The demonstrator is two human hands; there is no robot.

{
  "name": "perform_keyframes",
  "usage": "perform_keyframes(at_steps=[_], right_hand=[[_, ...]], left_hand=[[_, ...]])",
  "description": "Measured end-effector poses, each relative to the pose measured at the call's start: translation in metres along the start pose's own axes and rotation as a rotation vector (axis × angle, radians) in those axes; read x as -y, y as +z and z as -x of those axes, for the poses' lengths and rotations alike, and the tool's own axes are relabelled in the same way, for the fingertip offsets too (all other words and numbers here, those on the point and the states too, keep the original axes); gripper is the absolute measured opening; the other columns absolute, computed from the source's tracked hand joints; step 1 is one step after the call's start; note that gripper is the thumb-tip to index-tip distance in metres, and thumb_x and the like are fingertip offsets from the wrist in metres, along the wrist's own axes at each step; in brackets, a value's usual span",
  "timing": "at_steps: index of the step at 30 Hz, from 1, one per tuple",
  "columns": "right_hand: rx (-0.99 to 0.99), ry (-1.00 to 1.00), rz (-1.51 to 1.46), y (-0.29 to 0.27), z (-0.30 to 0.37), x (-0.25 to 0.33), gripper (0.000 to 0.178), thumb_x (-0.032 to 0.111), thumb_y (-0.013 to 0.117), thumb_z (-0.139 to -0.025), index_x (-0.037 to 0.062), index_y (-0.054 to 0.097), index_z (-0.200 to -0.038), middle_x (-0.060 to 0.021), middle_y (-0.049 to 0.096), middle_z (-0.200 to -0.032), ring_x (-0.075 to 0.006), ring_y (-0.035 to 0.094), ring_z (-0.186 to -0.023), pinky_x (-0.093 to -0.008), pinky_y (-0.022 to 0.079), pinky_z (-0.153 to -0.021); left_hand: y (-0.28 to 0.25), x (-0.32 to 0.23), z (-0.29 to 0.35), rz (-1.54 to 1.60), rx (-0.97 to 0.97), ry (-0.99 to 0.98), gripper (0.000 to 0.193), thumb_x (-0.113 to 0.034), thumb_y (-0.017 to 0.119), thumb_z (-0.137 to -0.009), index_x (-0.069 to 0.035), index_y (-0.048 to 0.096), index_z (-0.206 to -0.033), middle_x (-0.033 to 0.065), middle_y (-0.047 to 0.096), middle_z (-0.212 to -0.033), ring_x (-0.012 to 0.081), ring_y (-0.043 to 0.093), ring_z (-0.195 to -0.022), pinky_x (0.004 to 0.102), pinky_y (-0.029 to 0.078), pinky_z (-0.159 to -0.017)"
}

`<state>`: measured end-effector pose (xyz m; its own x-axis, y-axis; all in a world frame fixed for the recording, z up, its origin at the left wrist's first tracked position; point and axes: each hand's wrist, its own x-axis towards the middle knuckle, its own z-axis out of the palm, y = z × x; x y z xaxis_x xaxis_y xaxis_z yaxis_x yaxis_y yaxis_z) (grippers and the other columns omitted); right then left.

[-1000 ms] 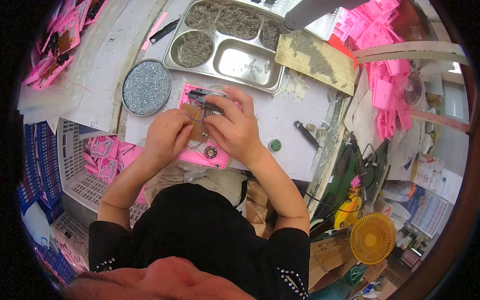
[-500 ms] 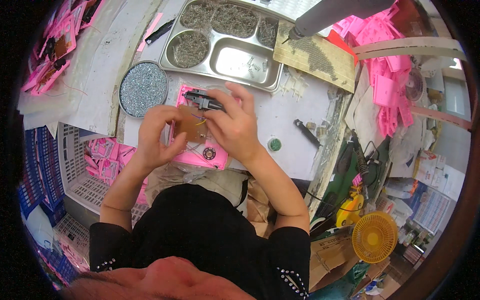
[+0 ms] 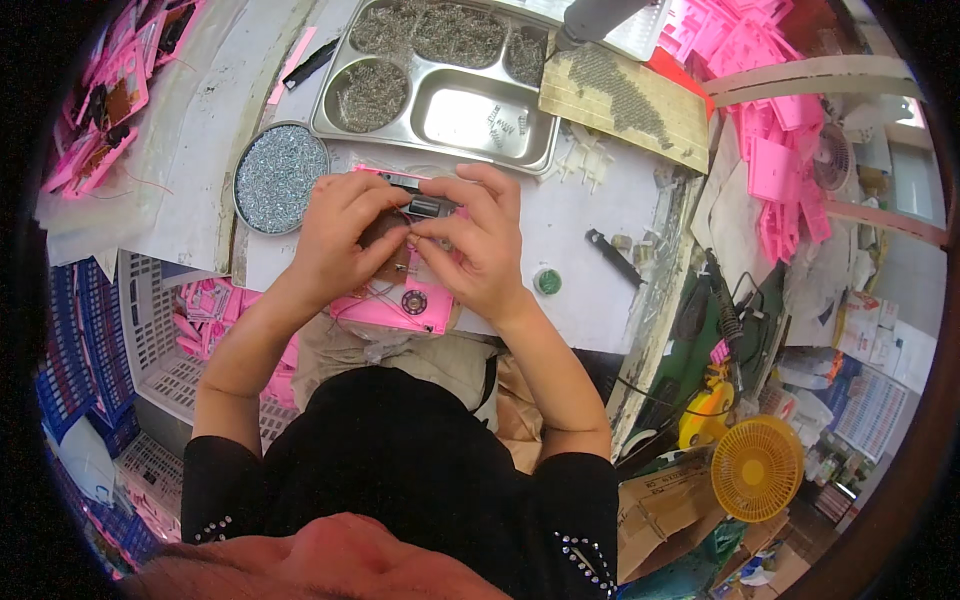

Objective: Assembling a pink plastic toy component by installing a motor, soldering wires, and securing the casing with an electric screwdriver.

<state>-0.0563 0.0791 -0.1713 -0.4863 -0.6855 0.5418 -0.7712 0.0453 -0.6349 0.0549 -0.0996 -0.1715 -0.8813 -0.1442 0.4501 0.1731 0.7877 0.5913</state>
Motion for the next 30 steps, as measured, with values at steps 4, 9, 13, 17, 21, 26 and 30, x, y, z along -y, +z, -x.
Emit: perform_keyframes(at_steps=[4, 9, 13, 17, 21, 26, 30], right_hand=[[0.006, -0.029, 0.028, 0.0, 0.003, -0.001, 0.025, 0.008, 0.086, -0.066, 0.0138, 0.075, -0.088, -0.0047, 0.07, -0.121, -0.035, 0.052, -0.123, -0.0449, 0.045, -0.101], [-0.007, -0.117, 0.055, 0.009, 0.002, 0.004, 0.027, 0.008, 0.086, -0.066, 0.0133, 0.074, -0.09, -0.0046, 0.069, -0.122, -0.0367, 0.053, -0.121, -0.0453, 0.047, -0.099], [0.083, -0.096, 0.099, -0.001, -0.006, 0.007, 0.037, 0.008, 0.085, -0.064, 0.0131, 0.071, -0.098, -0.0069, 0.064, -0.13, -0.04, 0.05, -0.125, -0.0475, 0.046, -0.1], [0.121, -0.043, 0.183, 0.001, -0.005, 0.0, 0.037, 0.007, 0.082, -0.066, 0.0131, 0.071, -0.1, -0.0096, 0.059, -0.138, -0.0425, 0.045, -0.13, -0.0484, 0.046, -0.101], [0.115, -0.086, 0.216, 0.017, -0.008, 0.004, 0.029, 0.009, 0.079, -0.069, 0.0108, 0.071, -0.096, -0.0097, 0.06, -0.136, -0.0426, 0.046, -0.131, -0.0488, 0.047, -0.102], [0.114, -0.16, 0.255, 0.024, -0.012, 0.004, 0.016, 0.009, 0.076, -0.069, 0.0065, 0.068, -0.082, -0.0099, 0.063, -0.132, -0.0418, 0.05, -0.129, -0.0481, 0.047, -0.102], [0.091, -0.131, 0.258, 0.021, -0.01, 0.002, 0.017, 0.008, 0.077, -0.067, 0.0062, 0.065, -0.079, -0.0101, 0.065, -0.129, -0.0419, 0.051, -0.128, -0.0479, 0.048, -0.101]], left_hand=[[0.003, 0.001, 0.001, -0.017, 0.005, 0.065, 0.027, -0.015, 0.078, -0.077, -0.013, 0.068, -0.102, 0.0026, 0.063, -0.097, 0.0236, 0.062, -0.09, 0.0404, 0.04, -0.086], [0.009, 0.007, 0.012, -0.101, 0.006, 0.073, 0.024, -0.014, 0.078, -0.074, -0.014, 0.069, -0.096, 0.0004, 0.062, -0.093, 0.0212, 0.063, -0.091, 0.0402, 0.039, -0.087], [0.006, 0.013, 0.017, -0.081, -0.019, 0.129, 0.025, -0.014, 0.079, -0.072, -0.014, 0.069, -0.094, -0.0013, 0.063, -0.093, 0.0195, 0.062, -0.089, 0.0396, 0.039, -0.086], [-0.004, 0.021, 0.024, -0.099, -0.002, 0.205, 0.025, -0.014, 0.079, -0.07, -0.015, 0.069, -0.093, -0.0021, 0.065, -0.094, 0.0184, 0.062, -0.085, 0.0391, 0.039, -0.084], [-0.007, 0.018, 0.022, -0.097, 0.017, 0.219, 0.024, -0.014, 0.08, -0.07, -0.014, 0.068, -0.091, -0.0022, 0.066, -0.093, 0.0183, 0.062, -0.081, 0.039, 0.039, -0.083], [-0.006, 0.023, 0.02, -0.097, 0.007, 0.228, 0.022, -0.014, 0.08, -0.072, -0.014, 0.067, -0.089, -0.0015, 0.066, -0.089, 0.0189, 0.061, -0.079, 0.0392, 0.04, -0.081], [-0.009, 0.026, 0.021, -0.085, 0.034, 0.204, 0.022, -0.014, 0.081, -0.073, -0.014, 0.067, -0.089, -0.0001, 0.064, -0.087, 0.0202, 0.062, -0.08, 0.0399, 0.039, -0.082]])
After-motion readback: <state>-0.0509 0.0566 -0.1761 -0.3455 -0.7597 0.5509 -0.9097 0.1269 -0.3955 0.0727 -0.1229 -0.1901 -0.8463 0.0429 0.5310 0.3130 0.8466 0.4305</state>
